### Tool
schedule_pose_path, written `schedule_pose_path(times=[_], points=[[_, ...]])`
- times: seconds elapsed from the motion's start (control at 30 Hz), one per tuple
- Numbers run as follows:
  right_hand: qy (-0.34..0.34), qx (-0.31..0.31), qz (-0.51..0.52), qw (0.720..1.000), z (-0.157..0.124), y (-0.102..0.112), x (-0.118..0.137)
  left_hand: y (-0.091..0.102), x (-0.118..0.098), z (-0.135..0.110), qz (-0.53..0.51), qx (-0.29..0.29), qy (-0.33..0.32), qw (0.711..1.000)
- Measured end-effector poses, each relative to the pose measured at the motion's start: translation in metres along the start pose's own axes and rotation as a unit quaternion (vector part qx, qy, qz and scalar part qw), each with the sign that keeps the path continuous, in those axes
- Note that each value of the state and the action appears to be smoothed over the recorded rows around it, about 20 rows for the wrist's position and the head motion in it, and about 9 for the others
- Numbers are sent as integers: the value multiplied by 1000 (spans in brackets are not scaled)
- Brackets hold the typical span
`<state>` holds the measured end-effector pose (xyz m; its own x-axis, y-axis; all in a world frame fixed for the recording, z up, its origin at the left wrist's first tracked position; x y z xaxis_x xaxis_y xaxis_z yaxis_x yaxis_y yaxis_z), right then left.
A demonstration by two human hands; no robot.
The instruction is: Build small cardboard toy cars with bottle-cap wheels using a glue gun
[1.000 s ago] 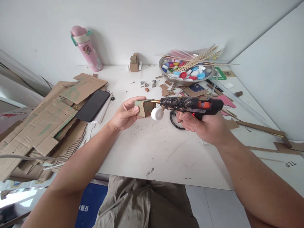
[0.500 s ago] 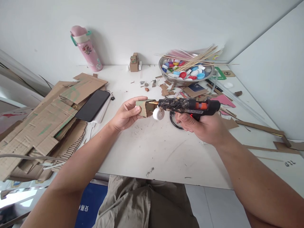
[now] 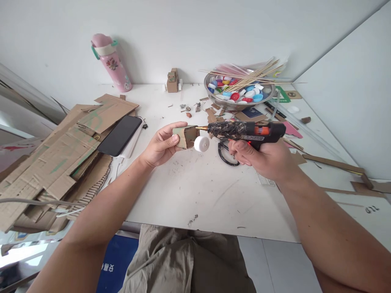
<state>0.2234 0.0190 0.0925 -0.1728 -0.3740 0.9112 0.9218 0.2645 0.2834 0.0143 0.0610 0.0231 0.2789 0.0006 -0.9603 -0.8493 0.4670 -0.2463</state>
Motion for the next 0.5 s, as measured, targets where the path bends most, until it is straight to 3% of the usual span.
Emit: schedule_pose_path(times=[0.13,0.3,0.5], points=[[2,10,-41,999,0,5,6,2,1,0,16,-3,3,1000],[67,-5,-136,988,-2,9,18,1,-3,3,69,-19,-23,997],[90,-31,-244,965,-5,21,20,14,-16,4,203,-101,-78,971]])
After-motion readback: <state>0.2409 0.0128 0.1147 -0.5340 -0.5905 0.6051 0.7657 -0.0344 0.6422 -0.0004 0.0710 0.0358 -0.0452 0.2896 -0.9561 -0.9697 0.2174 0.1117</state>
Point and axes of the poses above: each hand's wrist, its own z-axis towards the middle knuckle, its own y-axis out of the back of the hand, x = y × z, the point moved 9 cm from there along z, towards the middle knuckle, and after that the axes turned 11 degrees about z, right-handed, at the moved point
